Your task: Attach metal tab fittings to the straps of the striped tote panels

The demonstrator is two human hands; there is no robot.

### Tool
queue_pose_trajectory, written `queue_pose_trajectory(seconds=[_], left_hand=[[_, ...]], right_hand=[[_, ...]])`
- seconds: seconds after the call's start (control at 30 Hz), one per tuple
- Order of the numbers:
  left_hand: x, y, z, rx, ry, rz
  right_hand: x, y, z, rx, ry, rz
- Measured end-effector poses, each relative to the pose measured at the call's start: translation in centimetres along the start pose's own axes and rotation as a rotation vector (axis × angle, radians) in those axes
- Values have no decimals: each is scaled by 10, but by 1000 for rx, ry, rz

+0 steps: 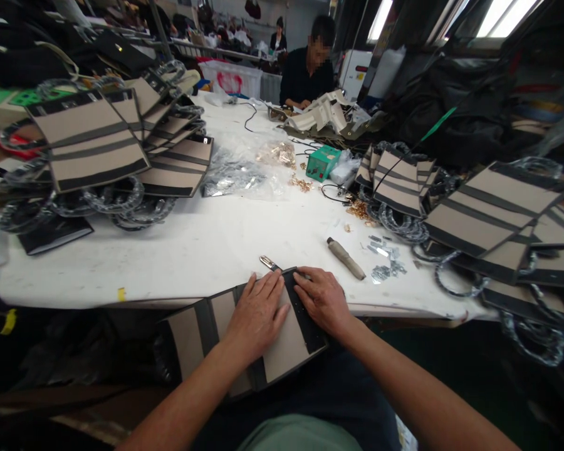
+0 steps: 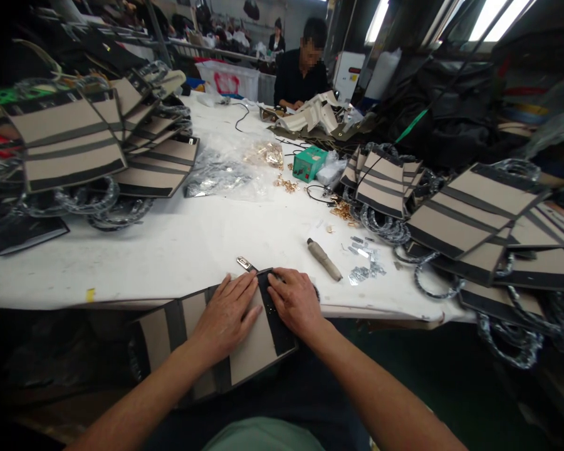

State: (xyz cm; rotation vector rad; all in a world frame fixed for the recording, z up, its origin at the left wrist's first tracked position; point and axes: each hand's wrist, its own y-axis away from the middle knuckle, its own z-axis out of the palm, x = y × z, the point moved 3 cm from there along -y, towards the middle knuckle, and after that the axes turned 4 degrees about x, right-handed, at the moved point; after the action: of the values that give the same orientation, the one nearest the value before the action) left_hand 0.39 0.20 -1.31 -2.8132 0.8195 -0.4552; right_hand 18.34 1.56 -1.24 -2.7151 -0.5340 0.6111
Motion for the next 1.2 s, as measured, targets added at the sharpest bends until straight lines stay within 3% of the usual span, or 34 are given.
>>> queue_pose_trajectory(seconds=[0.27,0.57,0.77,0.83,0.93,1.1,1.2], left_hand=[[-2,-6,-4,-25,-7,14],[1,-3,9,2,-137,42],[-9,0,12,52,-150,81],[-14,2,13,67,-131,86],[-20,4,16,95,-106,84],[-22,4,21,138,-76,79],[-22,3,23,145,-65,82]], right_hand=[[-1,-3,2,-64,20,-72],[-8,-9,-5,-147,116,-135],[-4,-13,-14,-74,-18,-95],[10,-18,-25,29,-84,-45],[53,-23,-53,200,-133,108],[152,5,-103,83,39,461],[189,33,-116,21,72,534]])
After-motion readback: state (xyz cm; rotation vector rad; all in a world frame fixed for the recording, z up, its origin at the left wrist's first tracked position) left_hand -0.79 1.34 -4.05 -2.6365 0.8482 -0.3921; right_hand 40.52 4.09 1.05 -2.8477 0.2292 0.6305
